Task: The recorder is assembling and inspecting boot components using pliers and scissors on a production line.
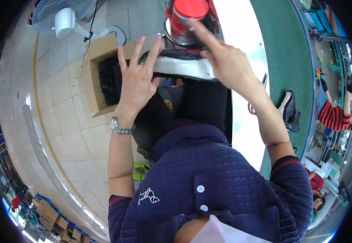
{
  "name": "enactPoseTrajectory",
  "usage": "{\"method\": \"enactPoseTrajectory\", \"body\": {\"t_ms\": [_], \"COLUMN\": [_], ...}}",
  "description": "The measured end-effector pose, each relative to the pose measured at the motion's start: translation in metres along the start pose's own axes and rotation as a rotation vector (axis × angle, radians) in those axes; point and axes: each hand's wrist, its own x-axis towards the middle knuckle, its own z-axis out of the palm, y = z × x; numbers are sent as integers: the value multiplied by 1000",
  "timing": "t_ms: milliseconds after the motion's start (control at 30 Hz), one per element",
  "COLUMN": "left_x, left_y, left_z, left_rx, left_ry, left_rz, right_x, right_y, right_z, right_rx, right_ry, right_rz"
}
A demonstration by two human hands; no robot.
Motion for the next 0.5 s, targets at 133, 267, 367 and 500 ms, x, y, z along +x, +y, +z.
{"method": "enactPoseTrajectory", "body": {"t_ms": [133,267,367,500], "left_x": [-41,-94,-118,-128], "left_y": [4,29,10,-11], "left_z": [4,-4,5,-10], "left_rx": [-299,-1038,-620,-695], "left_ry": [96,-22,20,140], "left_rz": [-200,-603,-582,-909], "right_x": [-27,-51,-50,-38], "right_y": [9,-36,-57,-66], "right_z": [-13,-25,-22,-8], "right_rx": [78,600,623,495], "right_ry": [-315,-609,-701,-665], "right_rz": [264,516,424,14]}}
